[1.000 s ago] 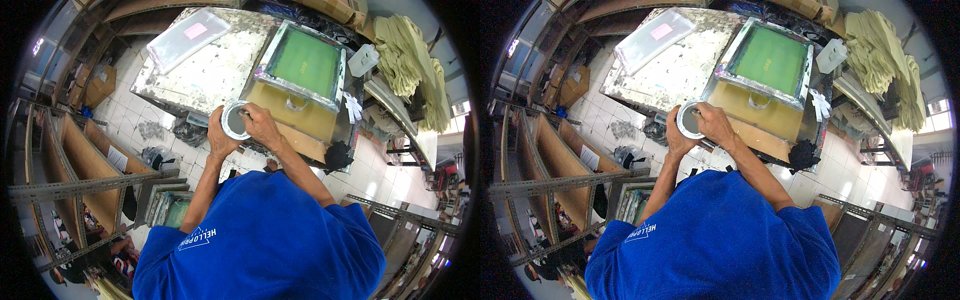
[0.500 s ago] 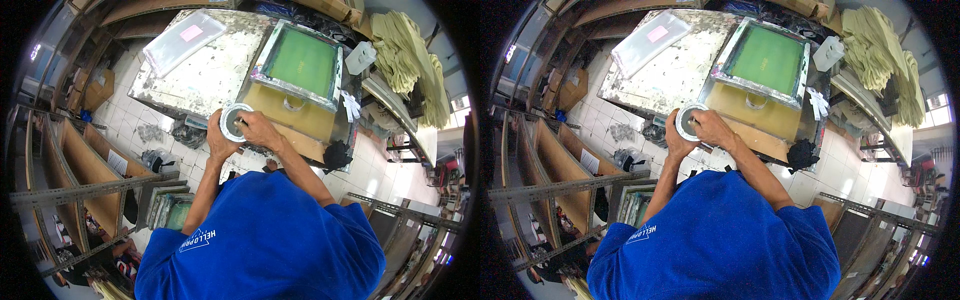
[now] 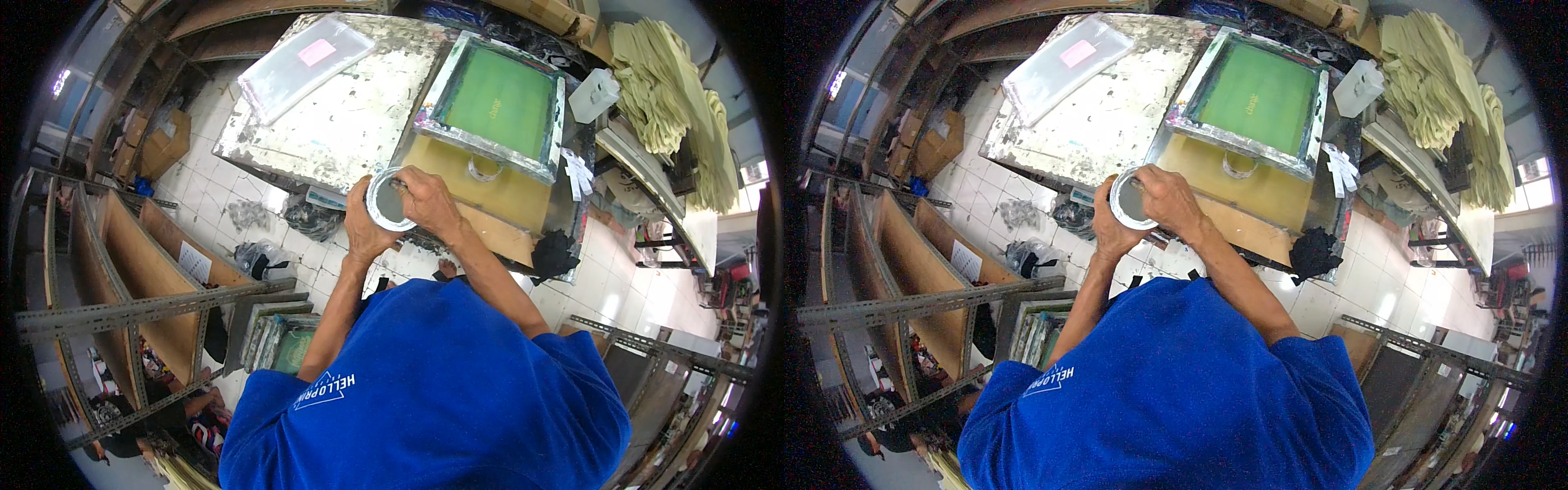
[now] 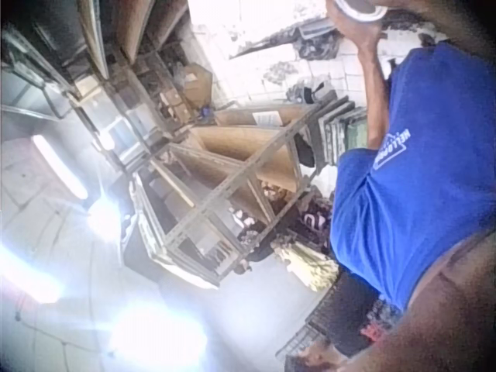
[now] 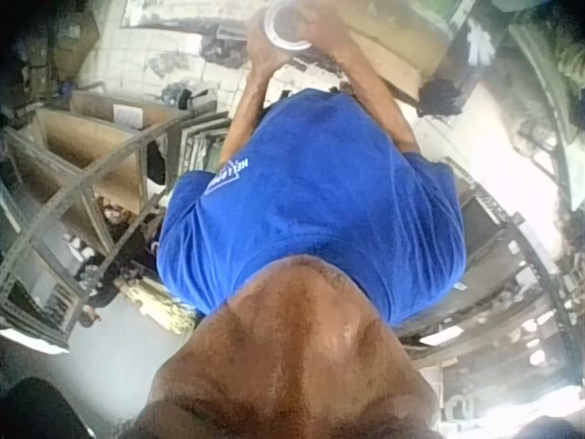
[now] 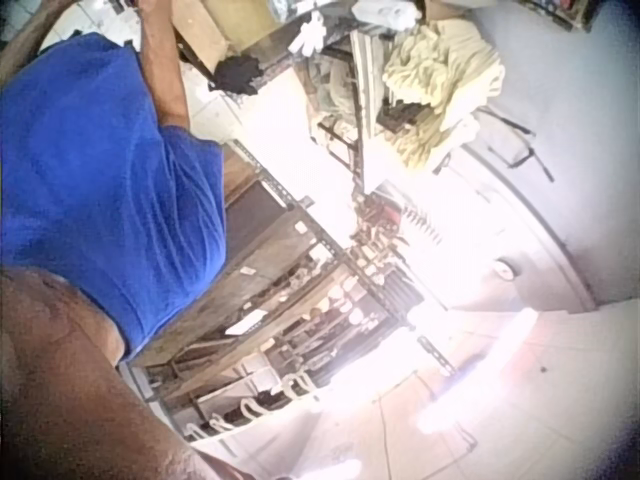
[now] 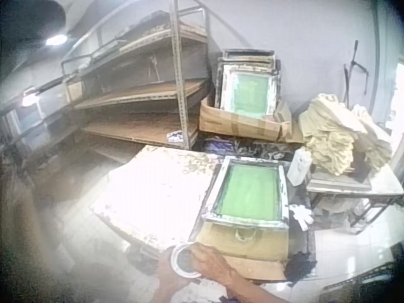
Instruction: The person applies tape to the edges of a screen-printing frame, wipes it with a cloth, and then pours white ink into a container and stirs it with a spatula.
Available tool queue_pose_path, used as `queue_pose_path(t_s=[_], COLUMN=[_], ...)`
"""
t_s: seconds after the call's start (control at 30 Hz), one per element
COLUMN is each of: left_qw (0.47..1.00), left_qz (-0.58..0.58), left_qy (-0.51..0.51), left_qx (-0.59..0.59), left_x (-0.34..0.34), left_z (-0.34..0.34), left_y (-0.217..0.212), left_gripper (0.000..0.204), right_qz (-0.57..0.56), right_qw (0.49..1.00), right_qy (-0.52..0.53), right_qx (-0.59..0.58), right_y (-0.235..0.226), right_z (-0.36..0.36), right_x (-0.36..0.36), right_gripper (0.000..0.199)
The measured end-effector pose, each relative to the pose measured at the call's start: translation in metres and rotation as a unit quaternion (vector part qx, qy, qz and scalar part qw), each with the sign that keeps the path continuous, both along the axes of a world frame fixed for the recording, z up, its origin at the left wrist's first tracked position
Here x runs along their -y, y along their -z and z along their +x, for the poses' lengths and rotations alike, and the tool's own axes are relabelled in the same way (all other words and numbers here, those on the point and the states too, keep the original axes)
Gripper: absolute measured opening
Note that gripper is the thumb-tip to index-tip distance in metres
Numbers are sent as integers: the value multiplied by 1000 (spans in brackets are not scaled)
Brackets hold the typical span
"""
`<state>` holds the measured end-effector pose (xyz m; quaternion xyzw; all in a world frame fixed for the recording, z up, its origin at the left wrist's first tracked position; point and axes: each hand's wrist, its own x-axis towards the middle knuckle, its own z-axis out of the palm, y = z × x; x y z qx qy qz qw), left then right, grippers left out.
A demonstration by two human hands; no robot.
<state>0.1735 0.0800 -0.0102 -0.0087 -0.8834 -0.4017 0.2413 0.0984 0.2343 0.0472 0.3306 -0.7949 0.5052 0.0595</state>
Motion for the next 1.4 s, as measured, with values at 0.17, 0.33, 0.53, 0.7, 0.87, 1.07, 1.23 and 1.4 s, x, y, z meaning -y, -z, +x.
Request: queue_pose_path(t_s=[0.17,0.33,0.53,0.7,0.87,1.07,1.23,1.4], left_qw=[1000,1000,999,999,999,999,999,999], left_qz=[-11,-17,-22,-22,-12,-17,29,12], left_qy=[-2,-1,-2,-4,4,3,-10,2], left_qx=[-25,-20,-46,-25,-48,-49,-14,-34], left_x=[1,3,1,-1,0,-2,-4,-4], left_z=[-1,-2,-1,0,-2,-1,-2,-3], left_y=[-1,-7,-9,-8,-3,-5,-5,-2], left_gripper=[112,113,111,110,109,107,101,107], right_qz=[28,-27,-47,42,-47,27,88,10], right_qw=[996,999,998,999,999,997,996,999], right_qy=[-48,20,-35,-22,-9,-37,11,-15], right_qx=[72,-3,34,20,20,56,4,34], right_y=[-7,-4,-9,-1,-3,-5,-2,-4], right_z=[2,4,5,-1,2,-1,-10,-4], right_x=[-5,0,0,-4,0,-6,-11,-7], right_gripper=[17,18,18,17,17,15,16,17])
